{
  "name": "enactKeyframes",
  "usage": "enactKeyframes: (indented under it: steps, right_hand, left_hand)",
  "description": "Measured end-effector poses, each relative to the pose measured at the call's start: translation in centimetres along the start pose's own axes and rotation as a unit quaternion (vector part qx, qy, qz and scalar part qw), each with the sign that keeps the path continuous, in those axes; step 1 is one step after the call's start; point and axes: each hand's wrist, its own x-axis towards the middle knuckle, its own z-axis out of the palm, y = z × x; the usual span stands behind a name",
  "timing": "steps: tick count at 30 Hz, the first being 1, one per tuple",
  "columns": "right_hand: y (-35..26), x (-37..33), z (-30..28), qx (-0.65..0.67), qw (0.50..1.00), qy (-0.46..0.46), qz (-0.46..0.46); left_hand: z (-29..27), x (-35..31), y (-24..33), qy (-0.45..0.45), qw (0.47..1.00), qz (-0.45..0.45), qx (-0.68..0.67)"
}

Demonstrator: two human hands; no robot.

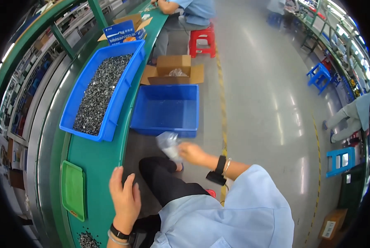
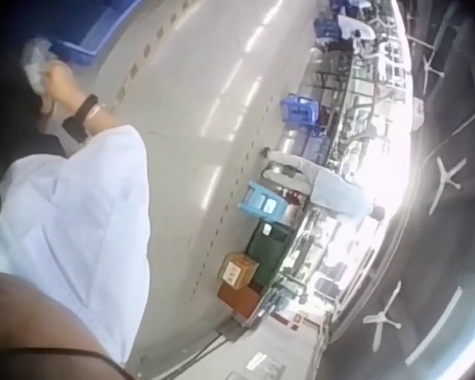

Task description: The person pours small metal components from a green tray into a blue bin, empties a plastic bag of components onto the table, and then sorts through the pile by hand, picking up individual pieces and placing them into the green tray.

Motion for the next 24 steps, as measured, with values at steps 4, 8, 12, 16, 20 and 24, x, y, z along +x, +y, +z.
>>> enactKeyframes:
  steps: [4, 8, 12, 16, 20, 24]
  right_hand:
    - [10.2, 4.4, -1.4, -0.045, 0.978, -0.033, 0.201]
    - [18.6, 11.9, -3.2, -0.133, 0.972, 0.023, 0.194]
    - [22.0, 24.4, -5.8, -0.241, 0.960, 0.091, 0.114]
    - [24.7, 36.3, -8.8, -0.367, 0.907, 0.208, -0.014]
    - [23.4, 39.9, -6.9, -0.413, 0.884, 0.217, 0.005]
    - [27.4, 36.2, -0.9, -0.312, 0.940, 0.074, 0.114]
  left_hand:
    - [-0.1, 1.5, -3.2, -0.101, 0.990, -0.053, 0.086]
    - [0.2, 3.0, -3.8, -0.189, 0.975, -0.072, 0.092]
    - [0.2, 2.3, -4.6, -0.226, 0.967, -0.076, 0.095]
    - [0.6, 2.6, -5.2, -0.254, 0.959, -0.078, 0.096]
    - [0.9, 2.2, -5.6, -0.259, 0.957, -0.082, 0.098]
    - [0.9, 2.3, -5.7, -0.268, 0.954, -0.073, 0.109]
